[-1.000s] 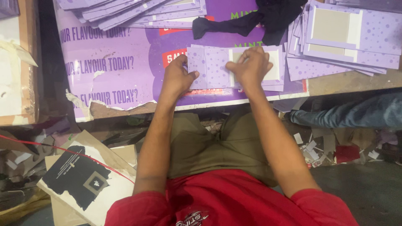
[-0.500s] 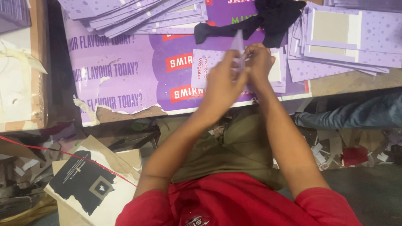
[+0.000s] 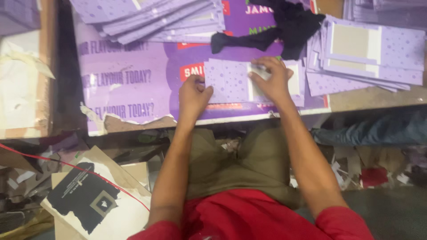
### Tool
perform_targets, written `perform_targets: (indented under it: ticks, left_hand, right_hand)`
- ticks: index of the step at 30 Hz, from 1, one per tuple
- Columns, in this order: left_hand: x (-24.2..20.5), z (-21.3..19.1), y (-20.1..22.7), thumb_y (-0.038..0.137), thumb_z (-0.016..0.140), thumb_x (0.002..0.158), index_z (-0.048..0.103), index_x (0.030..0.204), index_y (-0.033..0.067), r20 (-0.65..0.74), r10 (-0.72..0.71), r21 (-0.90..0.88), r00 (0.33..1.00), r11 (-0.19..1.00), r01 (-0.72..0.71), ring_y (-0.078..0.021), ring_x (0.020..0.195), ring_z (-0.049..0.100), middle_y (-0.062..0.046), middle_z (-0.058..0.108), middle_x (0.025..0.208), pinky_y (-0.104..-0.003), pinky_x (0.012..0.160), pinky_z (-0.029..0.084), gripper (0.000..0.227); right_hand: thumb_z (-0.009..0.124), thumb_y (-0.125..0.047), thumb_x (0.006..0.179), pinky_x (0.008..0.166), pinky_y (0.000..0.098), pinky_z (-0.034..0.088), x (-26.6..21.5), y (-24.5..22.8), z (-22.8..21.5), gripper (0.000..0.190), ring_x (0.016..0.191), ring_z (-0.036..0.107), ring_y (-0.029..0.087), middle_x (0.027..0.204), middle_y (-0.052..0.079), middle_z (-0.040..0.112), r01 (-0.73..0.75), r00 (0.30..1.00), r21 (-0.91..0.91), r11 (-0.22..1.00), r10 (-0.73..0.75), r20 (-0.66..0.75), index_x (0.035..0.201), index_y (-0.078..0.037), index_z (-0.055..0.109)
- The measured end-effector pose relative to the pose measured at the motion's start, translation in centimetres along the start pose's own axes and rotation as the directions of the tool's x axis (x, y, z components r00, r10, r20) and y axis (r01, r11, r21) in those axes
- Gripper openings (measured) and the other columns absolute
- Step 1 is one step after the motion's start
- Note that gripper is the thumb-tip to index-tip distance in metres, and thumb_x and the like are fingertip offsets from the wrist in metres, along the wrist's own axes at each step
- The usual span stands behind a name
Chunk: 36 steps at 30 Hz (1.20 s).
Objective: The person sits on the floor and repeatedly folds small purple paper sheets by hand, stacking the finished pieces into a pile. The person occasionally adjusts the stack and continues folding individual sheets.
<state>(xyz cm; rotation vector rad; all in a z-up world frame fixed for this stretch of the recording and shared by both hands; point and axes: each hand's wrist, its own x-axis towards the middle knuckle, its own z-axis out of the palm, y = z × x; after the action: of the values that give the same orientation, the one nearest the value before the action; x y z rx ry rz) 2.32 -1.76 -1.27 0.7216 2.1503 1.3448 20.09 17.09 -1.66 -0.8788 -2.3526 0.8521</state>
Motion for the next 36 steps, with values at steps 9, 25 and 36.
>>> perform_targets:
  ticks: [9,25,36]
  left_hand:
    - [0.6,0.3,1.5,0.028,0.086,0.074,0.071,0.099,0.0007,-0.052,0.019,0.281,0.998,0.96,-0.003,-0.0332,0.072,0.073,-0.015,0.072,0.072,-0.044,0.066,0.055,0.039]
    - [2.2,-0.1,0.6,0.028,0.091,0.072,0.07,0.081,-0.0023,0.047,-0.008,0.188,0.999,0.982,-0.001,-0.0225,0.058,0.069,-0.014,0.069,0.065,-0.037,0.057,0.053,0.038]
    - [2.2,-0.6,2.7,0.029,0.092,0.073,0.071,0.082,-0.0039,0.067,-0.077,0.326,0.995,0.944,0.051,-0.0231,0.056,0.066,-0.014,0.067,0.062,-0.038,0.056,0.051,0.04]
  right_hand:
    - [0.065,-0.036,0.098,0.112,0.0569,0.023,-3.0,-4.9,1.4,0.046,0.127,0.038,0.038,0.154,0.008,0.05,0.386,0.914,-0.309,0.869,-0.315,0.256,0.141,-0.02,0.067]
    - [0.066,-0.025,0.09,0.098,0.0509,0.037,-0.3,-4.1,0.4,0.032,0.109,0.053,0.028,0.126,0.005,0.064,0.614,0.76,-0.187,0.767,-0.51,0.402,0.119,-0.011,0.073]
    - [0.069,-0.023,0.088,0.086,0.0398,0.042,1.4,-4.2,-0.2,0.025,0.094,0.056,0.022,0.108,0.001,0.065,0.793,0.505,0.039,0.608,-0.692,0.516,0.108,-0.008,0.073]
